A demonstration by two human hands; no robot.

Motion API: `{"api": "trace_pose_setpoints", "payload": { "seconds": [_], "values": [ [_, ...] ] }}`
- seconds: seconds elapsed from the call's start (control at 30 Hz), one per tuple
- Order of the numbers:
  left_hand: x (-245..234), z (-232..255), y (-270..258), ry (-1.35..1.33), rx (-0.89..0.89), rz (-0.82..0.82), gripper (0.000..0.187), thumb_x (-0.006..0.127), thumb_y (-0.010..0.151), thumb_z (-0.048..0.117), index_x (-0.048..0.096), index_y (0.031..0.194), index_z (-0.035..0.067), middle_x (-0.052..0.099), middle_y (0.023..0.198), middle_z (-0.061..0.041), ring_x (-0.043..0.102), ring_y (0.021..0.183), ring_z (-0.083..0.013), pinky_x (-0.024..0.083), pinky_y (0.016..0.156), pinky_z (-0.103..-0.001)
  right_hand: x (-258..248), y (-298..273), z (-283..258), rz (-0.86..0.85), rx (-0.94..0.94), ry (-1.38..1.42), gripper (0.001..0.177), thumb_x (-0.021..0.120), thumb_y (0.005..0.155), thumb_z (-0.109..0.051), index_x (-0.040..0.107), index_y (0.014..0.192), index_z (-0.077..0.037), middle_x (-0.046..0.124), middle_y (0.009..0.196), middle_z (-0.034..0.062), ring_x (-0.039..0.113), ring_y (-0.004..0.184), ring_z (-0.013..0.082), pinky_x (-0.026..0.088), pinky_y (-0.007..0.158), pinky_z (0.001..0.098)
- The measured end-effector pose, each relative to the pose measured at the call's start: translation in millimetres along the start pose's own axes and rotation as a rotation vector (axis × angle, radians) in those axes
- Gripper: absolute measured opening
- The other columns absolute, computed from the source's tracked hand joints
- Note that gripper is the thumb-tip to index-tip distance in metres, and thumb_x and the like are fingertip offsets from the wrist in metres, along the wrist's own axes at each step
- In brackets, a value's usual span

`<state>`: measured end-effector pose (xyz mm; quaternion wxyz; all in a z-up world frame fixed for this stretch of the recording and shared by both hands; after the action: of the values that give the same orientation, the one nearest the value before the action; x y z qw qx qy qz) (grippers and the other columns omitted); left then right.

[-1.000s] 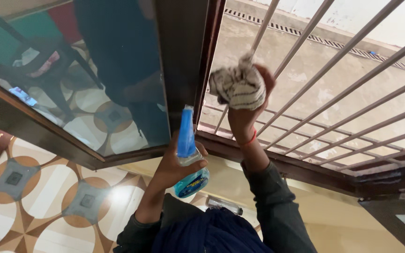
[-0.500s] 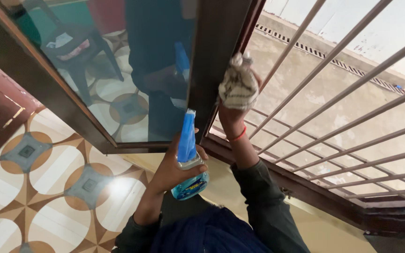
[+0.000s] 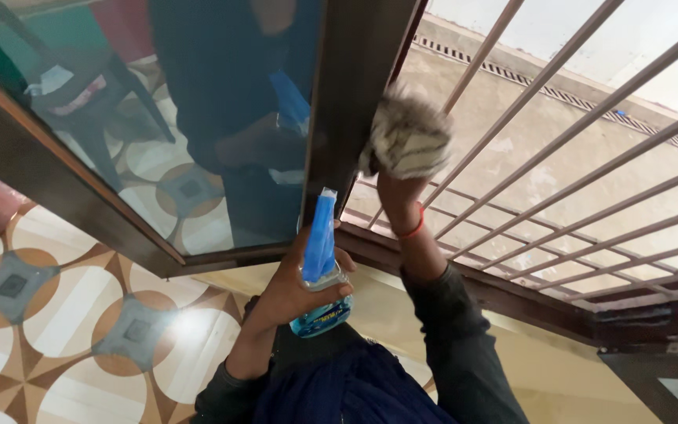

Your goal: The person cleans a window with metal security bars using a spray bottle and a cloth. They spray the cleaning solution onto the bars and wipe them down, then proceed to clean the glass pane of the window.

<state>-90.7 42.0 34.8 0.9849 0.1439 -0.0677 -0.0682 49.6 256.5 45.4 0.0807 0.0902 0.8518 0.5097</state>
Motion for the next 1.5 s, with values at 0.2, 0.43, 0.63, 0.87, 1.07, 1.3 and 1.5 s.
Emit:
{"api": "trace_pose_setpoints", "payload": {
  "seconds": [0.2,0.43,0.63,0.87,1.07,1.3,1.5],
  "values": [
    [-9,3,3,-0.004,0.016,-0.037,0.097,0.089,0.078,0.016,0.031,0.155,0.008,0.073,0.108,-0.009,0.071,0.101,-0.0183,0.058,0.089,-0.037,2,60,16,0.223,0.114,0.449,0.069,0.077,0.095,0.013,0.036,0.149,-0.002,0.053,0.143,0.0112,0.053,0.134,0.0253,0.051,0.112,0.0417],
    [-16,-5,9,-0.043,-0.034,-0.1,0.098,0.089,0.078,0.018,0.031,0.156,0.007,0.072,0.101,-0.008,0.069,0.1,-0.018,0.056,0.09,-0.037,15,-61,46,0.075,0.285,0.592,0.067,0.069,0.093,0.014,0.038,0.15,-0.003,0.056,0.141,0.0099,0.059,0.125,0.0216,0.058,0.091,0.033],
    [-11,-8,10,0.018,-0.063,-0.185,0.096,0.089,0.077,0.023,0.034,0.155,0.007,0.073,0.104,-0.008,0.072,0.104,-0.0191,0.058,0.094,-0.038,13,-102,45,-0.013,0.394,0.313,0.053,0.07,0.095,0.01,0.05,0.144,0.003,0.065,0.134,0.0117,0.064,0.123,0.0201,0.057,0.101,0.0328],
    [-14,16,5,0.109,-0.022,-0.299,0.099,0.088,0.078,0.027,0.032,0.158,0.007,0.073,0.112,-0.009,0.071,0.111,-0.0212,0.056,0.099,-0.04,-9,0,8,0.114,0.206,0.3,0.066,0.079,0.093,0.009,0.044,0.147,0.0,0.058,0.135,0.0098,0.058,0.12,0.0197,0.052,0.097,0.0334],
    [-26,26,3,0.177,-0.03,-0.297,0.101,0.089,0.077,0.032,0.033,0.158,0.008,0.074,0.111,-0.009,0.074,0.108,-0.0225,0.058,0.097,-0.041,-16,96,-21,0.21,0.034,0.545,0.08,0.075,0.1,0.017,0.025,0.158,-0.006,0.045,0.152,0.0134,0.049,0.141,0.0267,0.047,0.121,0.0423],
    [-37,25,-3,0.118,0.04,-0.145,0.098,0.089,0.076,0.028,0.034,0.154,0.007,0.067,0.117,-0.006,0.073,0.102,-0.0213,0.058,0.092,-0.041,-8,25,23,0.212,0.166,0.558,0.091,0.075,0.088,0.019,0.022,0.157,-0.008,0.041,0.152,0.0124,0.048,0.141,0.0264,0.05,0.118,0.0457],
    [-35,10,-6,0.052,0.034,-0.137,0.092,0.09,0.078,0.019,0.037,0.152,0.006,0.072,0.101,-0.009,0.071,0.101,-0.0208,0.056,0.094,-0.04,-5,-28,1,0.058,0.371,0.433,0.053,0.074,0.094,0.009,0.05,0.14,0.002,0.062,0.132,0.012,0.062,0.121,0.0219,0.054,0.103,0.0343]
  ]
}}
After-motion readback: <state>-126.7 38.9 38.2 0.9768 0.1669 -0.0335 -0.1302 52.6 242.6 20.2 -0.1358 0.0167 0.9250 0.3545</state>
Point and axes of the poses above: each hand's wrist, its own y-axis towards the middle knuckle, its own x-axis out of the palm, z = x × y, the point moved 8 cm from there along y, towards the middle knuckle
